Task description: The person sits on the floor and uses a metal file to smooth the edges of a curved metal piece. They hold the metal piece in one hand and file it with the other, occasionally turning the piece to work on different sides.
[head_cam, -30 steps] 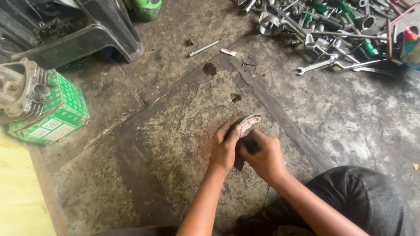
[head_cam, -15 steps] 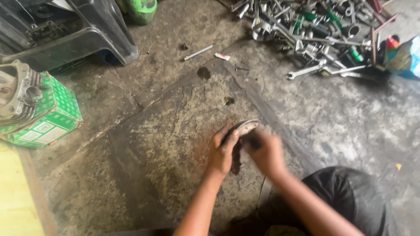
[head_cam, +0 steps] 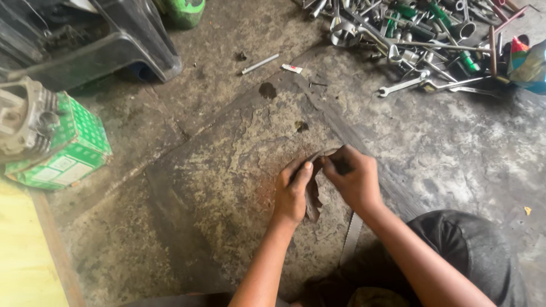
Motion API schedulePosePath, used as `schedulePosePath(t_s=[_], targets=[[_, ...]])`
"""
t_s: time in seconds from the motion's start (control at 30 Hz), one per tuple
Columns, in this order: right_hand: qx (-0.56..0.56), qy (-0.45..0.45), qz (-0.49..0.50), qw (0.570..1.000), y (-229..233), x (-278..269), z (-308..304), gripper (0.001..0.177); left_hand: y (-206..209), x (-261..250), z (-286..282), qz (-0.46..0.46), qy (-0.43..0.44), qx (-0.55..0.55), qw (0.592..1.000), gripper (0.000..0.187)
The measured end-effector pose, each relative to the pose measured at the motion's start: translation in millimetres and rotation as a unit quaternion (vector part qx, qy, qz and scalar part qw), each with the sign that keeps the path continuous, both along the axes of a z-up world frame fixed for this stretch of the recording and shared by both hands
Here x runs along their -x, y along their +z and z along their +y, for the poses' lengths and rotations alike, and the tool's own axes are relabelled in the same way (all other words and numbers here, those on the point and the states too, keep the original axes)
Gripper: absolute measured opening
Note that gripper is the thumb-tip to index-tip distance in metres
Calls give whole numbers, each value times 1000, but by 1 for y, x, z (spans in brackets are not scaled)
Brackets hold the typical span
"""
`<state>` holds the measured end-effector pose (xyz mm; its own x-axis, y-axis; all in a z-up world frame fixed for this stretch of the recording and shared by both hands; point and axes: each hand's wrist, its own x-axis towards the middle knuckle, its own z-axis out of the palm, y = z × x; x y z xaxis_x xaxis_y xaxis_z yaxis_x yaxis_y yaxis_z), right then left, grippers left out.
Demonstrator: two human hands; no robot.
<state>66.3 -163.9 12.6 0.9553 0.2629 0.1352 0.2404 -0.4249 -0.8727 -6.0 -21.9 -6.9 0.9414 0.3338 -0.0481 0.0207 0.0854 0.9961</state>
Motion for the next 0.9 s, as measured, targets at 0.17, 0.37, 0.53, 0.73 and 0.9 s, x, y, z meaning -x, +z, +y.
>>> schedulePosePath(t_s=[0.17, 0.37, 0.53, 0.73, 0.9], targets=[[84, 102, -108, 985, -7, 24, 5, 14, -2, -4, 7, -69, 4, 61, 996, 48], [70, 66, -141, 985, -5, 14, 1, 15, 0, -2, 6, 0, 5, 36, 999, 52], [27, 127, -98, 987, -8, 20, 1, 17, 2, -2, 9, -72, -6, 54, 996, 52], [36, 24, -80, 996, -6, 2, -6, 12, -2, -5, 4, -41, -8, 2, 999, 55], [59, 133, -137, 980, -11, 19, 1, 13, 15, -1, 8, -45, -8, 68, 997, 55]])
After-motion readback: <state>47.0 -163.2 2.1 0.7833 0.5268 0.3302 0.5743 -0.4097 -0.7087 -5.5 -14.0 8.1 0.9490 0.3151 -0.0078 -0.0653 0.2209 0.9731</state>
